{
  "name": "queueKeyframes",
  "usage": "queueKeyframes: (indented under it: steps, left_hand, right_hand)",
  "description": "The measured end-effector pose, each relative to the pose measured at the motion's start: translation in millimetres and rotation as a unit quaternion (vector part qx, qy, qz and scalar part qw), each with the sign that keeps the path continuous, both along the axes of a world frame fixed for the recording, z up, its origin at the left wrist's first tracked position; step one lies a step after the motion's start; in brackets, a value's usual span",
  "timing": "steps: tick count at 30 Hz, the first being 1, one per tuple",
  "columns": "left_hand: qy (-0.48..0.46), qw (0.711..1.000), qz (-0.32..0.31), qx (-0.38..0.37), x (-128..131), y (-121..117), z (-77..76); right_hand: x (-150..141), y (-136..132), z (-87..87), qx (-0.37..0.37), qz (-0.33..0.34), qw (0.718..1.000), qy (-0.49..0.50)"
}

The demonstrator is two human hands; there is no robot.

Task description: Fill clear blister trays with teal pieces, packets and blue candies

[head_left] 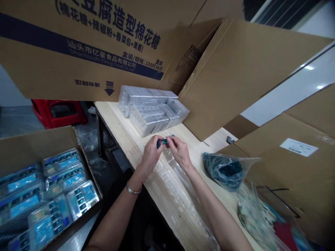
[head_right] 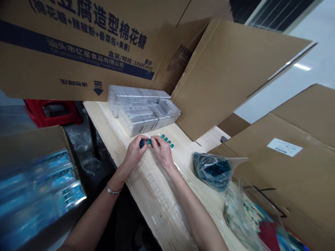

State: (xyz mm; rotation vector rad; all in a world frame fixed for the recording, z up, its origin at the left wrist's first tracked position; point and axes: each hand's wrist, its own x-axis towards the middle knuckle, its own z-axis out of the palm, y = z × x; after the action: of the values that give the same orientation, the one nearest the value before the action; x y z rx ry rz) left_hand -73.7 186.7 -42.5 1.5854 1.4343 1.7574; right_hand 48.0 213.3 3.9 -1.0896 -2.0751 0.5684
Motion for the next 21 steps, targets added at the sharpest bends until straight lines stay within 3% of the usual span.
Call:
queueKeyframes:
  steps: [3, 6, 10, 14, 17, 21]
  left_hand:
    - [0.017, 0.999, -0.023, 0.018, 0, -1, 1.0]
    - [-0.003, 1.0, -0.021, 0.006, -1, 0, 1.2]
    - [-0.077, 0.996, 0.015, -0.051, -9, 1, 2.1]
    - [-0.135, 0.986, 0.023, -0.096, -19, 2, 4.7]
    - [-0.193, 0.974, -0.011, -0.117, -20, 2, 4.4]
    - [-0.298, 0.939, -0.075, -0.153, -17, 1, 4.9]
  right_hand:
    - [3, 3, 4.0, -0.188, 0.007, 0.976, 0.112]
    - [12, 16, 9.0, -0.245, 0.011, 0.955, 0.169]
    - [28, 62, 5.3, -0.133, -0.07, 0.977, 0.151]
    - [37, 117, -17.1, 0.01, -0.145, 0.989, -0.038]
    - [37, 137, -36.6, 0.041, -0.147, 0.982, -0.113]
    - [35, 141, -49.3, 0.049, -0.128, 0.976, -0.169]
